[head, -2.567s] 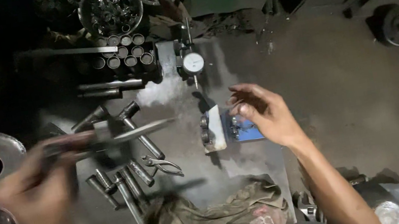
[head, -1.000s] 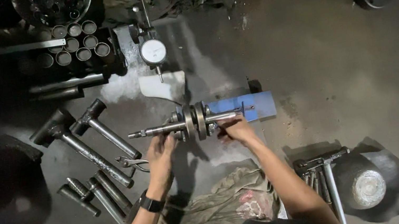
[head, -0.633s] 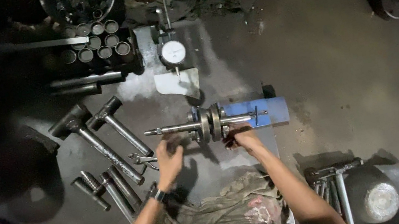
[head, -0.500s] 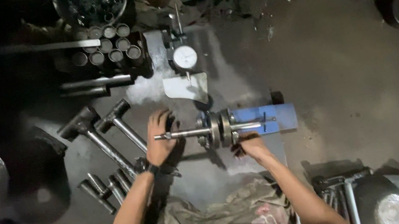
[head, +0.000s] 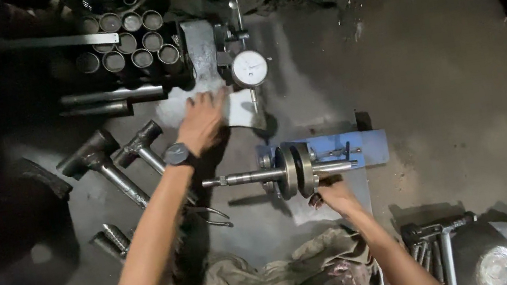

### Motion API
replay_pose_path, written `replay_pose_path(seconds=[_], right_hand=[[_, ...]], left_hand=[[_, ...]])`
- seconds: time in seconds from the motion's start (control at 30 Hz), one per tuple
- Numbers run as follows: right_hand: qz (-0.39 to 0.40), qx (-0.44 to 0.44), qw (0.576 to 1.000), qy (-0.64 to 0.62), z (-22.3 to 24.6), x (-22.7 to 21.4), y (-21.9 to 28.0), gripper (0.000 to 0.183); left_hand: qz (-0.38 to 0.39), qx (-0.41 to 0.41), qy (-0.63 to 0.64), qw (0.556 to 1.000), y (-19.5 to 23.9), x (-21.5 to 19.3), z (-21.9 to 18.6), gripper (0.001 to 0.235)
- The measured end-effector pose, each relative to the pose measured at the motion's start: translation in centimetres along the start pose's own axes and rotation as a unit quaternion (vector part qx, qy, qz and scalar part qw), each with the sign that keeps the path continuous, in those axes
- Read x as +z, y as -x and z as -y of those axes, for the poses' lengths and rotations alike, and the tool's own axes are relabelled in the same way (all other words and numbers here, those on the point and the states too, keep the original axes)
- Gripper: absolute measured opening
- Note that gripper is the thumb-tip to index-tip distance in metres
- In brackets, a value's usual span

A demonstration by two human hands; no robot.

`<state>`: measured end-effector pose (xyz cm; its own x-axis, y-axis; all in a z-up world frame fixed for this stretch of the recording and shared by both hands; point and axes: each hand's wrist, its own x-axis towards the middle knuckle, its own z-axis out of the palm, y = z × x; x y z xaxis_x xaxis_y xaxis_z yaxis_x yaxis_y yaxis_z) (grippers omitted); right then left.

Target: Measuring and repairing a motorcycle crankshaft using specialized tools like calipers and gauges.

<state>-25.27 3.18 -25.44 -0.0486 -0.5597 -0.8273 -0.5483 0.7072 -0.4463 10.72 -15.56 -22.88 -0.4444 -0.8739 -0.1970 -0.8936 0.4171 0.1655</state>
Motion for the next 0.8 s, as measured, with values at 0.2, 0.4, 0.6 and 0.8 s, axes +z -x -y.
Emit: replay_pose_path(seconds=[0.2, 0.4, 0.6, 0.8], right_hand=[[-0.037, -0.012, 0.974, -0.224, 2.9, -1.5, 2.3, 0.018], [-0.034, 0.049, 0.958, -0.280, -0.5, 0.5, -2.4, 0.020], [0.038, -0.031, 0.830, -0.556, -0.2, 3.8, -9.3, 0.025], [-0.137, -0.024, 0.884, -0.445, -2.6, 6.2, -13.9, 0.025]], left_hand=[[0.093, -0.013, 0.078, 0.993, 8.9, -4.6, 0.2, 0.127], [0.085, 0.041, -0.093, 0.991, 12.8, 2.2, 0.0, 0.107], [-0.038, -0.029, 0.076, 0.996, 15.4, -3.5, -7.0, 0.090], [-0.103, -0.191, 0.529, 0.820, 17.3, -1.0, -13.9, 0.075]])
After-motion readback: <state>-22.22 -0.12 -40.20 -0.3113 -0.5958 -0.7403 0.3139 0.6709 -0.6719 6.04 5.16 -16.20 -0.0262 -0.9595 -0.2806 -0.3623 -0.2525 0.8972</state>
